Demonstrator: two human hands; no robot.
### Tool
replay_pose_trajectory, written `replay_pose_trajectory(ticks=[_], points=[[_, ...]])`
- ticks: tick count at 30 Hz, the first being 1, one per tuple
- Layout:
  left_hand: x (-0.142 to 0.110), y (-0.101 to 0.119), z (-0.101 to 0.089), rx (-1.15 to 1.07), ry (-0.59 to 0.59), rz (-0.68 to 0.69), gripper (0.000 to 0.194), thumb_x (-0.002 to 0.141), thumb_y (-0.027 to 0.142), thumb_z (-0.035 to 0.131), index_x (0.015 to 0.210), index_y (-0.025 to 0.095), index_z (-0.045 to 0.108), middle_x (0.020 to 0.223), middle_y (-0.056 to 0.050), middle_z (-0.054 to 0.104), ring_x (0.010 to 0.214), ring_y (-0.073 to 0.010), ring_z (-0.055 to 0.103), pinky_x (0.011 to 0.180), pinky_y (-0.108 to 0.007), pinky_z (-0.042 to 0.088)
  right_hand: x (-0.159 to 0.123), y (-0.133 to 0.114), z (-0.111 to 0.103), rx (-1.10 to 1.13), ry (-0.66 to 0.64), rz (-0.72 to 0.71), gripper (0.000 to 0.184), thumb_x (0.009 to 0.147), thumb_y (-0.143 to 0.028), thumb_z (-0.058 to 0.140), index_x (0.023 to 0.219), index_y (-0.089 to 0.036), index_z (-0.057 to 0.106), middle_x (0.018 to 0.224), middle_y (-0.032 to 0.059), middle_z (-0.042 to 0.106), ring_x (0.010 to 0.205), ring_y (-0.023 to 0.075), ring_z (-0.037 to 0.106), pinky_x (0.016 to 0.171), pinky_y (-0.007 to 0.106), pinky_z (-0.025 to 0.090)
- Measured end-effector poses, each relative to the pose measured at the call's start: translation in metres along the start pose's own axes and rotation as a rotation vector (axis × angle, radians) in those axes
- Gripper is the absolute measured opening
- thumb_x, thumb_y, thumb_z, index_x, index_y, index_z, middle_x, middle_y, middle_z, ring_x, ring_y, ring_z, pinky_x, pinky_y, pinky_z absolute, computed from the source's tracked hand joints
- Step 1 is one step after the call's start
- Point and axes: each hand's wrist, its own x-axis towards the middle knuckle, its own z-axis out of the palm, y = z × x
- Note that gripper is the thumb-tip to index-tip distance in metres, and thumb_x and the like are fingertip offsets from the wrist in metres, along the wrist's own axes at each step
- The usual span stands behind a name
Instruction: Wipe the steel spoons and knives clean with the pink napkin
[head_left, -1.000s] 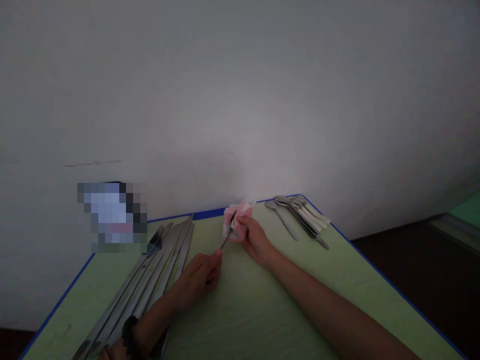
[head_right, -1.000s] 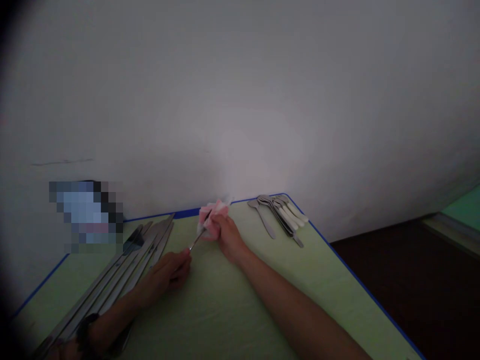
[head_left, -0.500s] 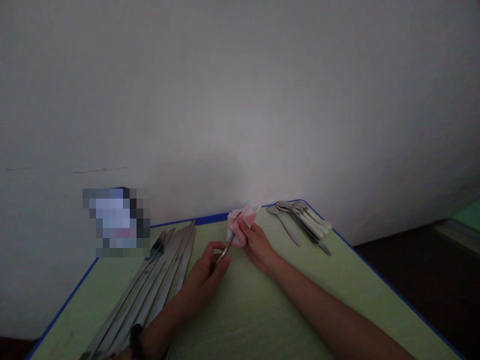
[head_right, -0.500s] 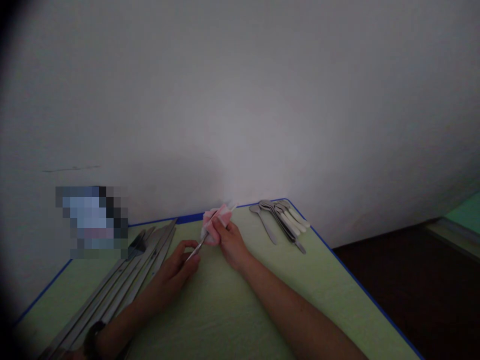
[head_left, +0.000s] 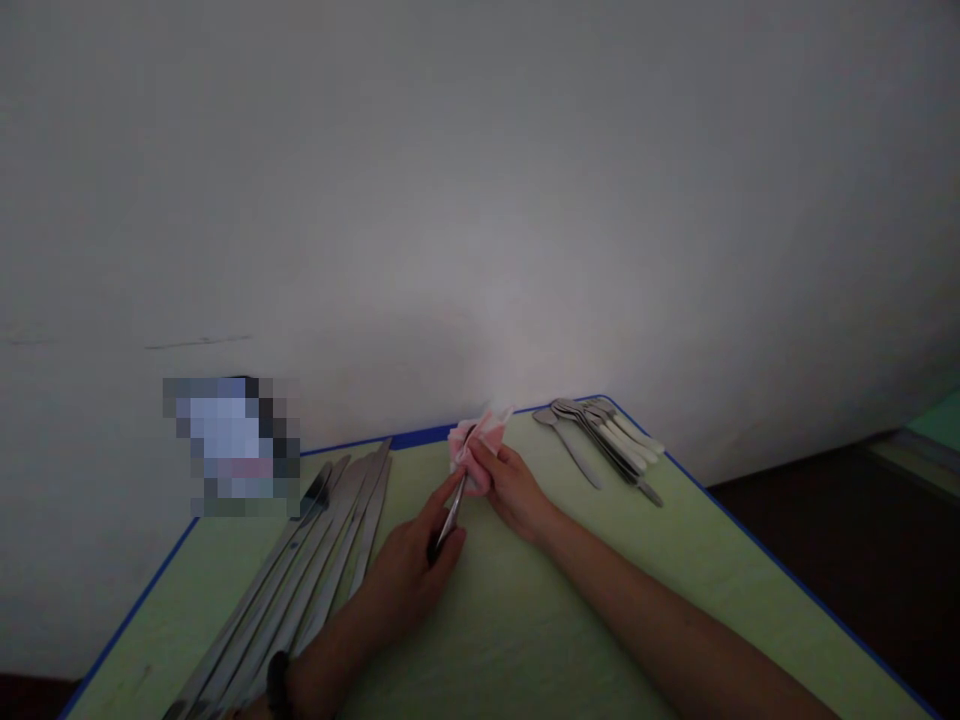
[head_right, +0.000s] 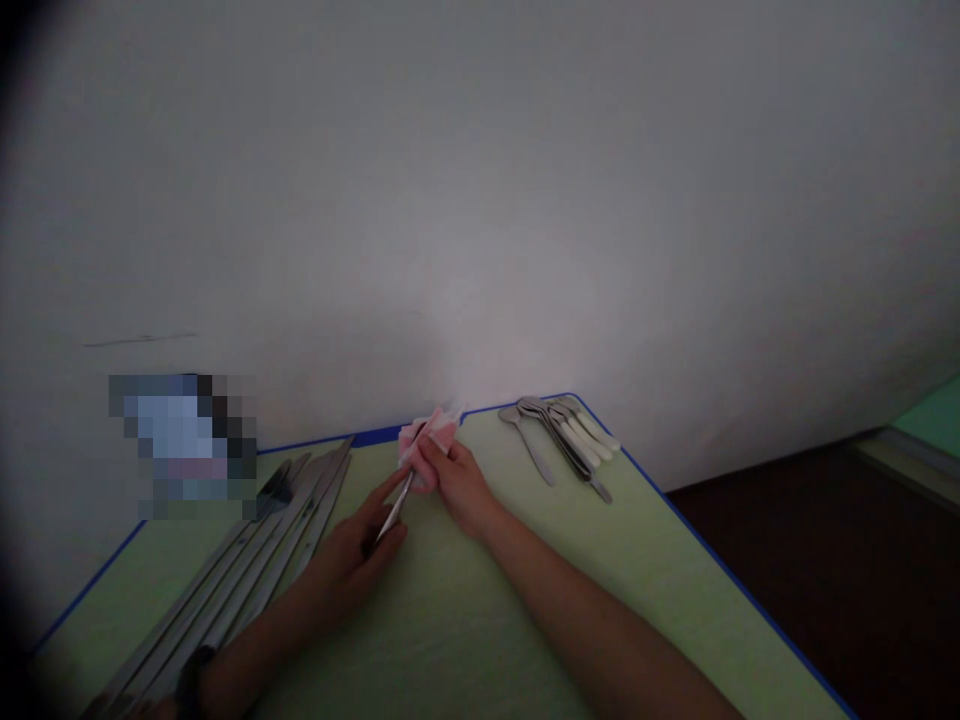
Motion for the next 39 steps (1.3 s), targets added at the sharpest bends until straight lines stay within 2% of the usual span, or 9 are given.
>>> replay_pose_trajectory(ticks=[6,13,19,22,25,31,35,39], points=[[0.0008,0.0028,-0.0008,0.072,-0.001,0.002,0.06,0.089,0.028,0.04,0.146,0.017,0.025,0.063,0.005,0.049,0.056,-0.0148,0.046,0.056,-0.024,0.03,0.0008,0.0,-0.0001,-0.004,0.0,-0.005,0.034,0.064,-0.047,0.075,0.077,-0.016,0.068,0.072,0.0005,0.065,0.069,0.0139,0.055,0.068,0.026,0.043],[0.0007,0.0001,-0.0007,0.138,-0.023,0.022,0.056,0.089,0.03,0.038,0.144,0.018,0.034,0.06,0.003,0.05,0.053,-0.0153,0.048,0.054,-0.023,0.03,0.0032,-0.0031,0.002,0.122,0.063,-0.015,0.041,0.06,-0.056,0.075,0.079,-0.02,0.068,0.082,0.0007,0.069,0.082,0.0157,0.058,0.075,0.026,0.045],[-0.0001,0.0025,-0.0016,0.124,-0.034,0.018,0.06,0.086,0.027,0.04,0.145,0.017,0.032,0.057,0.005,0.049,0.049,-0.0142,0.044,0.052,-0.022,0.027,0.0046,-0.0007,0.0002,0.074,0.041,-0.016,0.038,0.066,-0.055,0.071,0.08,-0.02,0.067,0.078,0.0011,0.067,0.077,0.0164,0.058,0.069,0.027,0.044],[0.0001,0.0042,-0.0017,0.136,-0.052,-0.003,0.061,0.085,0.025,0.041,0.145,0.016,0.032,0.055,0.005,0.047,0.048,-0.0143,0.043,0.052,-0.023,0.027,0.0028,-0.0006,0.0001,0.037,0.031,0.001,0.036,0.065,-0.051,0.073,0.078,-0.018,0.067,0.076,0.0013,0.067,0.072,0.0155,0.057,0.066,0.026,0.043],[0.0,0.0038,-0.0026,0.136,-0.052,0.001,0.062,0.083,0.024,0.041,0.144,0.016,0.034,0.054,0.006,0.045,0.049,-0.0135,0.042,0.052,-0.023,0.026,0.0029,-0.0004,-0.0001,0.035,0.03,-0.003,0.039,0.065,-0.055,0.072,0.079,-0.019,0.067,0.076,0.0011,0.066,0.072,0.0154,0.056,0.065,0.026,0.043],[-0.0051,0.0044,-0.0083,0.004,-0.162,0.04,0.067,0.083,0.023,0.04,0.147,0.012,0.027,0.051,0.009,0.037,0.044,-0.0106,0.034,0.046,-0.02,0.023,0.0086,0.0003,-0.001,0.09,0.071,-0.078,0.051,0.067,-0.071,0.06,0.083,-0.023,0.065,0.077,0.0009,0.066,0.078,0.0183,0.058,0.068,0.029,0.045],[-0.0061,0.0041,-0.0075,-0.011,-0.162,0.067,0.069,0.082,0.023,0.042,0.147,0.011,0.024,0.053,0.009,0.04,0.046,-0.0103,0.035,0.047,-0.02,0.025,0.0072,-0.0007,0.0005,0.098,0.087,-0.063,0.049,0.064,-0.066,0.066,0.084,-0.021,0.066,0.075,0.0005,0.066,0.076,0.017,0.058,0.067,0.027,0.044],[-0.0042,0.0007,-0.004,-0.003,-0.142,0.038,0.068,0.083,0.023,0.042,0.148,0.012,0.023,0.052,0.009,0.041,0.046,-0.0103,0.035,0.046,-0.02,0.024,0.0018,-0.0015,0.0017,0.014,0.047,-0.038,0.037,0.062,-0.05,0.075,0.079,-0.018,0.066,0.074,0.0009,0.065,0.071,0.0143,0.055,0.063,0.024,0.042]])
